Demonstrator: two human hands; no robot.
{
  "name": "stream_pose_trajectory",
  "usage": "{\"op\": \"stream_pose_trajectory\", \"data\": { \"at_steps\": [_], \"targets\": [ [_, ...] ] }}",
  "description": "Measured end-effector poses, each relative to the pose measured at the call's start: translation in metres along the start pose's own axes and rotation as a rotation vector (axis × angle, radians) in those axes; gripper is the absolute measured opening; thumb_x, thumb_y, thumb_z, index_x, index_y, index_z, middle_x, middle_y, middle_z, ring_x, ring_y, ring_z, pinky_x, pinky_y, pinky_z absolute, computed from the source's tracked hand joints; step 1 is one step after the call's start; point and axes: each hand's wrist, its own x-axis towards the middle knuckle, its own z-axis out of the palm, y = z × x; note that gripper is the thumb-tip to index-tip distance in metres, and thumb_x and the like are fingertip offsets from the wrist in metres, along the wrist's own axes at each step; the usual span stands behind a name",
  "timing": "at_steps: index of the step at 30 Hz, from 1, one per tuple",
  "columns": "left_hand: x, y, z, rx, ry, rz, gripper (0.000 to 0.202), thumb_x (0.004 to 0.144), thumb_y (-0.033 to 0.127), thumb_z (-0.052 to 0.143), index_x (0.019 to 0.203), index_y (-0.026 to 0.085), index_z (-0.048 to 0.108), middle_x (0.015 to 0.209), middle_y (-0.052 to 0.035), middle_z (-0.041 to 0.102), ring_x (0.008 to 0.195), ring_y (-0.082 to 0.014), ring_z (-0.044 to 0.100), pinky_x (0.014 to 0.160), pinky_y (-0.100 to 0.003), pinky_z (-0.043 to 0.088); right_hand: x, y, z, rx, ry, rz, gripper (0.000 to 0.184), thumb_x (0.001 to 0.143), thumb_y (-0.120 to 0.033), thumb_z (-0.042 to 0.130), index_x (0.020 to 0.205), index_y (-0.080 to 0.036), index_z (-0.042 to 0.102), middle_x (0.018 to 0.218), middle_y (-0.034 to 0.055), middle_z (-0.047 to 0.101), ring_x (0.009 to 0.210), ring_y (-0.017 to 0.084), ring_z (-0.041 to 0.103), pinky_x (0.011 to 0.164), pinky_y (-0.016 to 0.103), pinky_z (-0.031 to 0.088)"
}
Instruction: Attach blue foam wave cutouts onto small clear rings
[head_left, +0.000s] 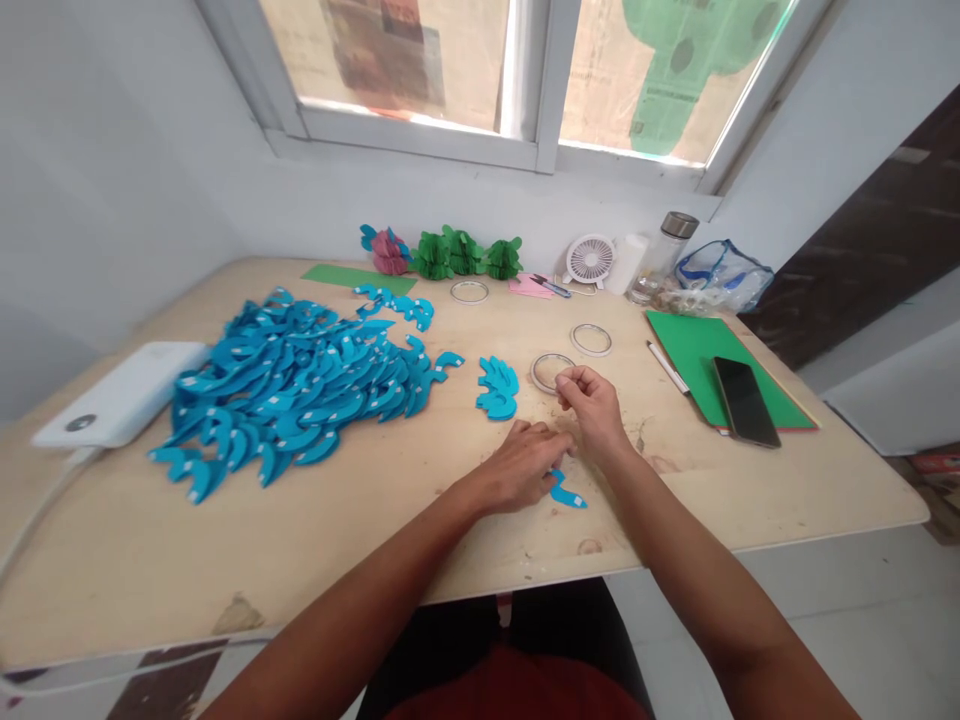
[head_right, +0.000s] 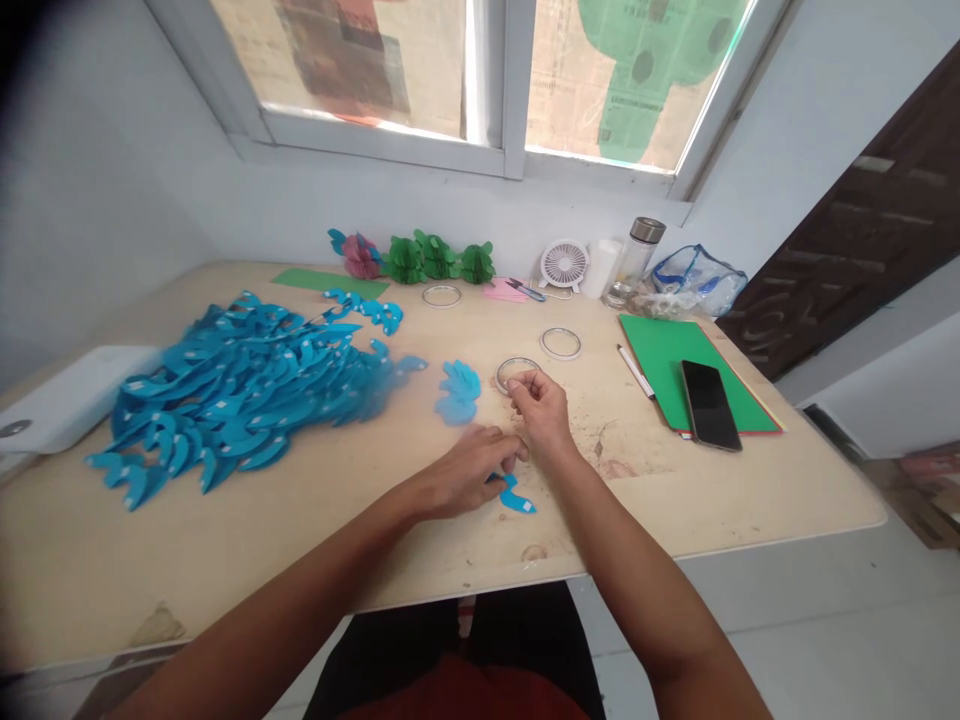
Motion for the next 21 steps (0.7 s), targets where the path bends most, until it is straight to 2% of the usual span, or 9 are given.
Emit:
{"op": "stream_pose_trajectory", "data": {
  "at_steps": [5, 13, 21],
  "targets": [
    [-0.0007, 0.0003, -0.0028, -0.007, -0.030, 0.031, 0.028, 0.068, 0.010, 0.053, 0.095, 0.020, 0.052, 0.099, -0.0042, 0.061, 0.095, -0.0227, 0.049, 0.084, -0.036, 0.033, 0.0003, -0.0015, -0.0001, 0.002, 0.011, 0.004, 0.017, 0.068, -0.034, 0.066, 0.070, -0.018, 0.058, 0.056, -0.0044, 0.052, 0.051, 0.009, 0.045, 0.050, 0.023, 0.036],
    [-0.0021, 0.0047, -0.0022, 0.007, -0.044, 0.056, 0.027, 0.069, 0.005, 0.048, 0.091, 0.020, 0.052, 0.094, -0.0037, 0.059, 0.093, -0.0218, 0.049, 0.084, -0.035, 0.033, 0.0017, 0.0010, -0.0013, 0.004, 0.012, -0.001, 0.017, 0.068, -0.034, 0.066, 0.070, -0.018, 0.059, 0.056, -0.0045, 0.052, 0.051, 0.009, 0.044, 0.050, 0.023, 0.036],
    [-0.0011, 0.0018, 0.0024, 0.022, -0.017, 0.058, 0.037, 0.071, 0.004, 0.047, 0.103, 0.020, 0.051, 0.088, -0.0031, 0.059, 0.088, -0.0207, 0.050, 0.081, -0.034, 0.034, 0.0019, 0.0005, -0.0017, -0.003, 0.017, 0.002, 0.018, 0.068, -0.035, 0.066, 0.070, -0.018, 0.059, 0.055, -0.0045, 0.052, 0.051, 0.009, 0.044, 0.050, 0.023, 0.036]
  ]
}}
